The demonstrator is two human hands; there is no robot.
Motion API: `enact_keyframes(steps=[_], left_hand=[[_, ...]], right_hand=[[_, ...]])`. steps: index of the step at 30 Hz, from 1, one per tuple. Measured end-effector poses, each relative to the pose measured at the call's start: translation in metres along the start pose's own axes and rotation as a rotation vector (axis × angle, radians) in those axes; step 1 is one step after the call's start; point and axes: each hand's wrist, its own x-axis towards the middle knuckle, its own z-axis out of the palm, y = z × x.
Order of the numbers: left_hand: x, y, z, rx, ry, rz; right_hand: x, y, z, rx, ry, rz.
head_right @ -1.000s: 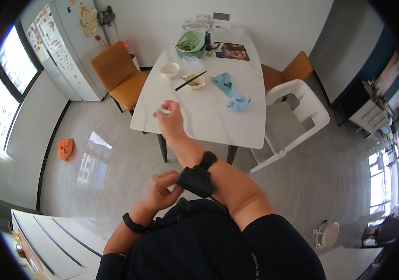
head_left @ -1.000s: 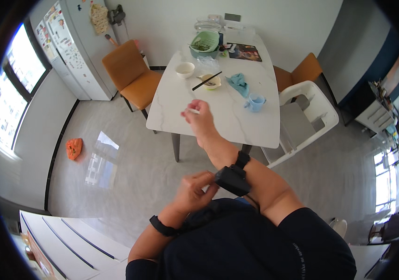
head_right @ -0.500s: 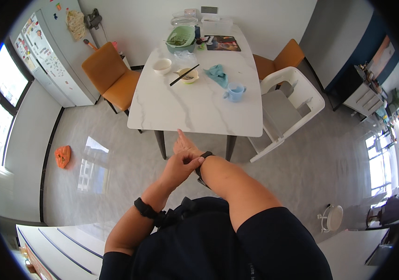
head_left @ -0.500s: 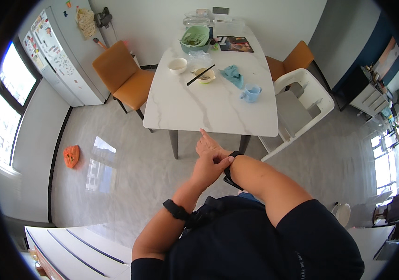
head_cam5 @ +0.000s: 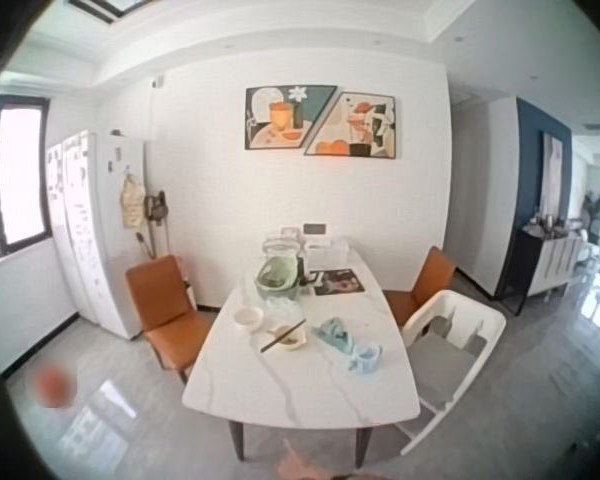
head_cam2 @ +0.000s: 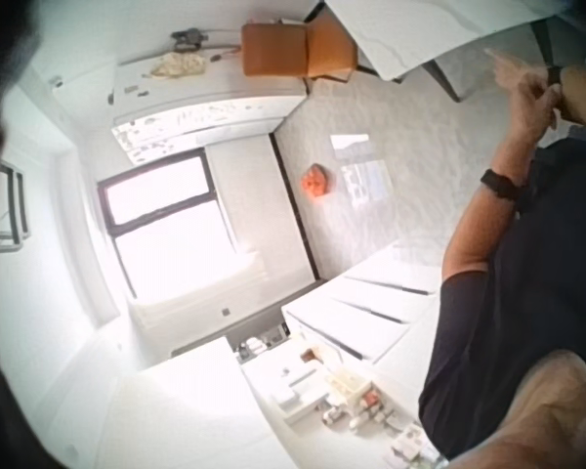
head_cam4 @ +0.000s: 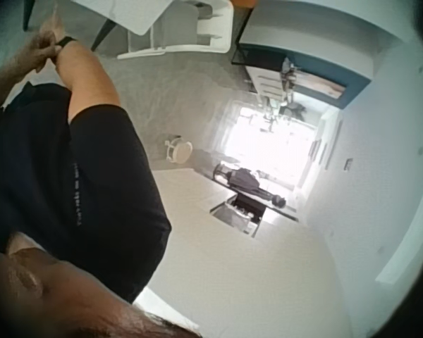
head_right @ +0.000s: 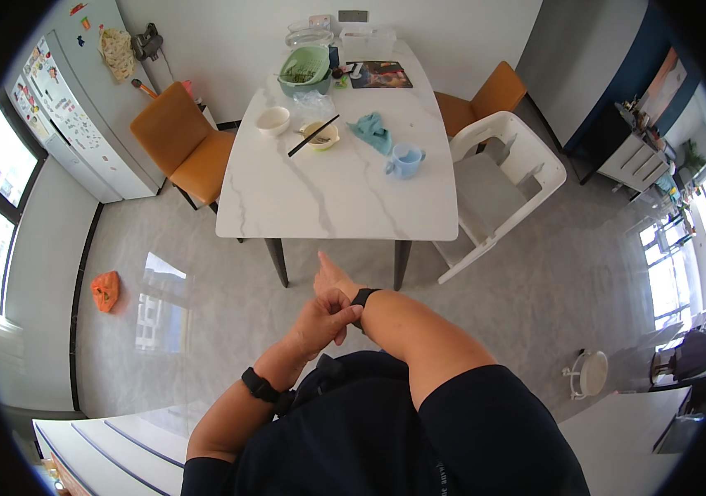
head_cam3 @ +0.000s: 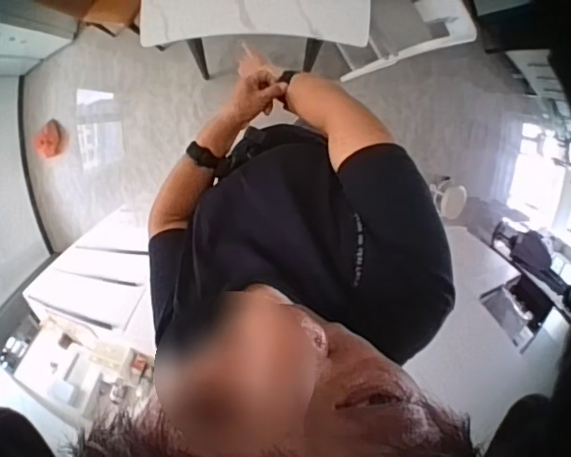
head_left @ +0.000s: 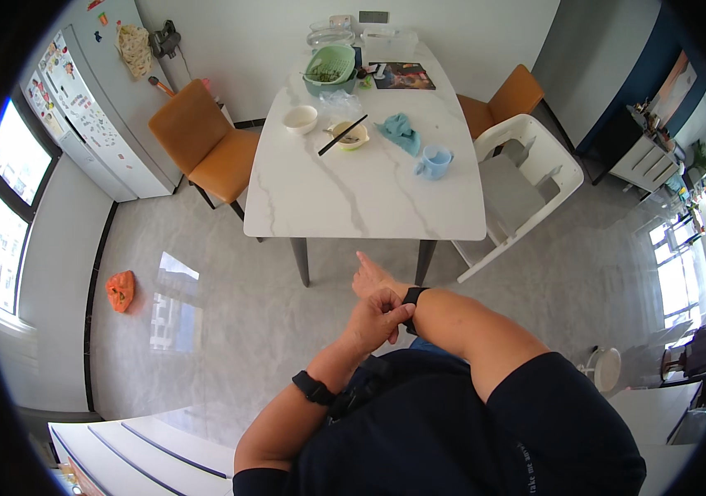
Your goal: The person gathers used dishes and utensils from the dining table, carries them to the kitchen sink, and washes them one by one under running water. They rinse a bowl, chopsticks, a spoon, a knife, and a cup, then place them in the sink area.
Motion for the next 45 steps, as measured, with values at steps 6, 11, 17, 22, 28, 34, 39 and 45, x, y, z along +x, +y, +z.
enact_keyframes(steps=[6, 11, 17, 22, 28, 34, 39, 45], left_hand=[[0.035, 0.009, 0.001, -0.48, -0.083, 0.05], [0.064, 0.043, -0.005, -0.388, -0.093, 0.096], [0.106, 0.109, -0.034, -0.081, -0.032, 0.012], [0.162, 0.115, -0.071, 0.094, 0.22, 0.153], [0.213, 0.102, -0.174, -0.297, 0.356, -0.002], [0.264, 0.128, -0.308, -0.889, 0.532, -0.017], [0.339, 0.167, -0.398, -0.844, 0.657, 0.036], [0.451, 0.186, -0.479, -0.637, 0.531, 0.044]], right_hand=[[0.012, 0.003, 0.009, 0.231, -0.098, 0.017], [0.05, 0.054, 0.013, 0.939, -0.074, 0.302], [0.126, 0.155, 0.024, 1.845, 0.379, 0.522], [0.163, 0.222, 0.03, 2.801, 0.121, 0.523], [0.198, 0.281, 0.111, 2.896, 0.056, 0.773], [0.267, 0.312, 0.157, 2.898, 0.225, 1.134], [0.315, 0.335, 0.123, 2.834, 0.22, 1.393], [0.358, 0.338, 0.13, 2.916, 0.301, 1.347]])
